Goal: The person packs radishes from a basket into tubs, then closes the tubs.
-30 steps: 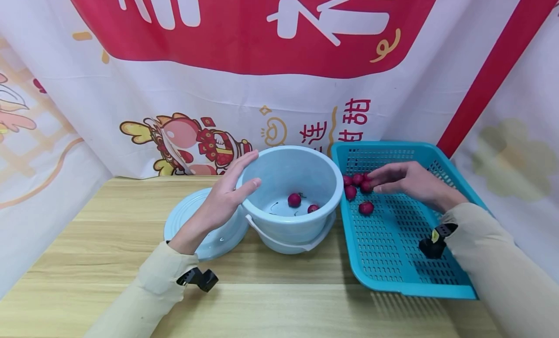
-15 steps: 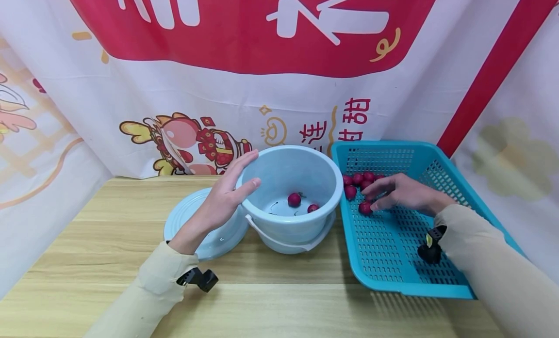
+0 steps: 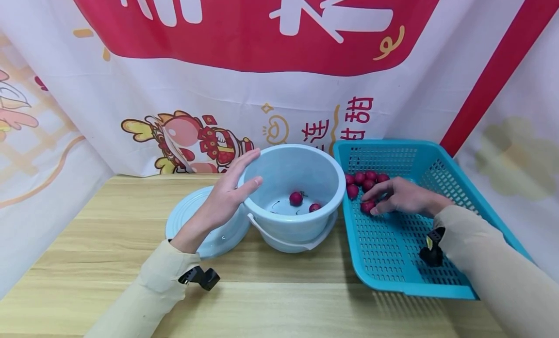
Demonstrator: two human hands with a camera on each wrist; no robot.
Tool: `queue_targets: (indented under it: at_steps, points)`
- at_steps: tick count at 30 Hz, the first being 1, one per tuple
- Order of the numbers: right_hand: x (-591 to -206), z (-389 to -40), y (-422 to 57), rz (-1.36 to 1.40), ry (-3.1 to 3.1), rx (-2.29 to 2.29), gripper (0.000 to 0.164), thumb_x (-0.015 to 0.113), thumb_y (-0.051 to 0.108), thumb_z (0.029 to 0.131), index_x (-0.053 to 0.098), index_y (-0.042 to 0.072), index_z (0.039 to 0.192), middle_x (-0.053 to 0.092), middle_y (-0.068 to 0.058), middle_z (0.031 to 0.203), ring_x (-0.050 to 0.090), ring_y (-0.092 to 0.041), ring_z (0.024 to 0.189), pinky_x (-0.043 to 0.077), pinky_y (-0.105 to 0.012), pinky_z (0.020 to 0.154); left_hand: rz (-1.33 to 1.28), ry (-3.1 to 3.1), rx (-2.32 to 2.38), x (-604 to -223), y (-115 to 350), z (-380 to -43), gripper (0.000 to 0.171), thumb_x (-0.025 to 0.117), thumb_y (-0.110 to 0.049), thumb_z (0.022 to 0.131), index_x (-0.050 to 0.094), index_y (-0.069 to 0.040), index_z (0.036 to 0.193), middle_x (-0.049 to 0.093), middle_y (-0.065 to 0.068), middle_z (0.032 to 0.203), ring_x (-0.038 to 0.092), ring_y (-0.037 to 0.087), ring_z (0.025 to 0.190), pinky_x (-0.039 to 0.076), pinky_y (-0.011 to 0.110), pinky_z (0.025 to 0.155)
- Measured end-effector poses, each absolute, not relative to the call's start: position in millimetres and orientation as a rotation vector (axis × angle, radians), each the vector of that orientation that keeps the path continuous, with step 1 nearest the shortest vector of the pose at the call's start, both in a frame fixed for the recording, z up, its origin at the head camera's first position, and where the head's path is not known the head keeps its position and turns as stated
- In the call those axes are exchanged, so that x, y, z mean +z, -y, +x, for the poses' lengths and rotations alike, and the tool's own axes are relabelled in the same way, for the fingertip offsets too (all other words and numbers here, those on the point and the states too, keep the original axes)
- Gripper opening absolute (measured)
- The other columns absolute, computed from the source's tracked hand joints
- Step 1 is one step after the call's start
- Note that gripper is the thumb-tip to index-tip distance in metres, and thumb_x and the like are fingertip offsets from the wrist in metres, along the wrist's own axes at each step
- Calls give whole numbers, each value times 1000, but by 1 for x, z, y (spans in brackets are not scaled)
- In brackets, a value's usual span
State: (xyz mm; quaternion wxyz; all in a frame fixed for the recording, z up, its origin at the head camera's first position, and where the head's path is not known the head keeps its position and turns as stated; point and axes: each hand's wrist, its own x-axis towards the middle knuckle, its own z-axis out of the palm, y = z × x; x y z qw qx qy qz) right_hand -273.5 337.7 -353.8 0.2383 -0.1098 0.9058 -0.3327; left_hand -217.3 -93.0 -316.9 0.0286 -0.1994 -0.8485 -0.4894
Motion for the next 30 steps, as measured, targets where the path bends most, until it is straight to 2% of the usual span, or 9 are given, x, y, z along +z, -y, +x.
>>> queue_targets:
  at_steps: [4, 13, 17, 20, 30]
  points:
    - [-356, -273, -337, -332, -2517, -870, 54, 79, 31, 95, 67, 10, 143, 60, -21, 143, 46, -42, 130, 55, -41, 94, -617, 2620, -1529, -317, 93, -217, 67, 55, -44, 106, 32, -30, 167, 24, -10, 177, 21, 20, 165, 24, 68, 129]
    - [-346, -273, -334, -342, -2636, -815, 62, 80, 48, 92, 69, 12, 141, 64, -21, 145, 49, -43, 132, 57, -44, 92, -612, 2613, -1537, -316, 93, -216, 67, 56, -42, 106, 32, -30, 167, 24, -11, 176, 22, 21, 165, 25, 69, 128]
    - [-339, -272, -332, -345, -2697, -839, 60, 79, 45, 93, 68, 11, 142, 64, -22, 146, 51, -46, 134, 60, -52, 94, -611, 2616, -1539, -316, 93, -216, 68, 56, -43, 106, 32, -29, 168, 23, -10, 177, 21, 21, 165, 25, 69, 128]
    - [-333, -271, -330, -342, -2731, -889, 58, 79, 42, 94, 67, 13, 143, 66, -20, 144, 55, -43, 132, 61, -55, 95, -613, 2615, -1541, -317, 93, -216, 68, 56, -45, 106, 32, -28, 168, 23, -9, 177, 21, 21, 165, 25, 69, 128]
    - [-318, -265, -328, -267, -2811, -1051, 63, 79, 45, 94, 62, 17, 148, 62, -15, 146, 54, -35, 130, 63, -49, 94, -604, 2611, -1564, -316, 93, -215, 67, 56, -42, 106, 32, -30, 167, 23, -9, 177, 21, 21, 165, 25, 69, 128]
